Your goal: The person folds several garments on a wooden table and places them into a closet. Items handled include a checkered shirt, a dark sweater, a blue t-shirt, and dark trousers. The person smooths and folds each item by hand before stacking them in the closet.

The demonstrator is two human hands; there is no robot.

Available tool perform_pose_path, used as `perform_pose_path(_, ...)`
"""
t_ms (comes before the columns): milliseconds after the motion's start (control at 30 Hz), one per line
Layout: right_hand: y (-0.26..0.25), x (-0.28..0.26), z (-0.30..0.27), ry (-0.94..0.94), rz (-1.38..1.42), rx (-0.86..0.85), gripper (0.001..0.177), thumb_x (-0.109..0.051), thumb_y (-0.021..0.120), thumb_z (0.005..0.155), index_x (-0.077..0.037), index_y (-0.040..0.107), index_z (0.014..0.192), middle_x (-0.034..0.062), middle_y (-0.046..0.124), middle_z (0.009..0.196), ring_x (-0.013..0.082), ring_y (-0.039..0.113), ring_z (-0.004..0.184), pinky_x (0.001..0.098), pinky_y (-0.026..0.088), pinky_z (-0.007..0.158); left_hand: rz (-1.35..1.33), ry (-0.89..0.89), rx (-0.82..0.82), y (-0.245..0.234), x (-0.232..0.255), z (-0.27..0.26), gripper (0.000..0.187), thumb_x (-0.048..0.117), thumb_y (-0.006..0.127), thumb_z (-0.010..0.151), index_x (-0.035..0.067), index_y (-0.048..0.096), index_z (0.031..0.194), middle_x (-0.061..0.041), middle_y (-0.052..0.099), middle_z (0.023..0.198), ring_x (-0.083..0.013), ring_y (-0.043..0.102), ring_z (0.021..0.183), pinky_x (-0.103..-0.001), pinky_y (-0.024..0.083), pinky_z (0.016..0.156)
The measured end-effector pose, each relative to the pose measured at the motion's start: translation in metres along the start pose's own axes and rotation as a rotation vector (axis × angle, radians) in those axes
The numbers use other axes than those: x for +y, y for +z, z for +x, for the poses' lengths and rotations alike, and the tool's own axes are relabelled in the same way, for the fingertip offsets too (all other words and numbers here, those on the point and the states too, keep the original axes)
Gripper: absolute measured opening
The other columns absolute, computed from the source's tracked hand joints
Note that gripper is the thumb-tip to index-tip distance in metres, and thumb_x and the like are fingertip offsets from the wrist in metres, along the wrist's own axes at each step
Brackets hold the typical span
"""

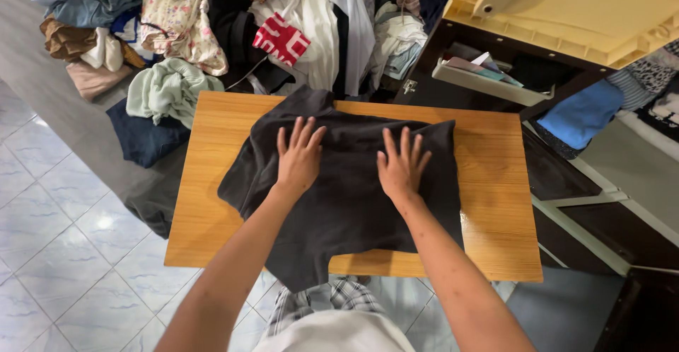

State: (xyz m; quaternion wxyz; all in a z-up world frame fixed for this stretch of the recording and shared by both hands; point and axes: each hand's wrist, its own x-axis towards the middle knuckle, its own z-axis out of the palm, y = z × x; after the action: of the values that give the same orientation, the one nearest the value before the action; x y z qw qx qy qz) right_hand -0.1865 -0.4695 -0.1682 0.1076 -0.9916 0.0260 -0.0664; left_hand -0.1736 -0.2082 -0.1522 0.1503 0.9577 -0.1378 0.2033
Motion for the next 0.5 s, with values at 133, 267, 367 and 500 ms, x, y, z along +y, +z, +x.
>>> perform_pose_path(133,0.008,0.018,0.024,0.079,-0.032,0.072,0.059,-0.046,0.046,0.104,-0.034,0.034,0.161,0.0149,0.019,0.171,0.0434,0.013,0.156,0.0688,0.011,0.121,-0.262,0.115,-0.175,0.029,0.001,0.037,0.05,0.025,0.051,0.111,0.023,0.046,0.161,-0.002,0.037,0.168,-0.0327,0.03,0.164,-0.061,0.023,0.134)
perform_pose_path(267,0.007,0.076,0.013,0.306,-0.06,0.068,0.065,-0.051,0.04,0.103,-0.028,0.027,0.163,0.0133,0.016,0.17,0.0408,0.012,0.154,0.0668,0.007,0.121,-0.046,-0.01,-0.518,0.03,0.01,0.067,0.07,0.057,0.057,0.094,0.035,0.035,0.157,0.001,0.021,0.17,-0.0599,0.011,0.148,-0.07,0.012,0.118)
perform_pose_path(367,0.0,0.103,0.009,0.439,-0.032,0.022,0.069,-0.05,0.035,0.102,-0.02,0.021,0.163,0.0101,0.014,0.17,0.0383,0.01,0.155,0.0669,0.001,0.12,0.015,-0.114,-0.699,0.015,0.028,0.081,0.094,0.076,0.06,0.079,0.041,0.024,0.158,0.003,0.008,0.17,-0.0602,0.001,0.148,-0.074,0.004,0.115)
perform_pose_path(500,-0.011,0.089,0.012,0.501,-0.188,0.043,0.074,-0.046,0.045,0.104,-0.004,0.021,0.16,0.0263,0.014,0.166,0.0463,0.007,0.154,0.0677,0.005,0.116,0.027,-0.069,-0.721,0.001,0.039,0.079,0.101,0.077,0.063,0.075,0.037,0.021,0.158,-0.006,0.003,0.17,-0.0538,-0.003,0.15,-0.079,0.0,0.109)
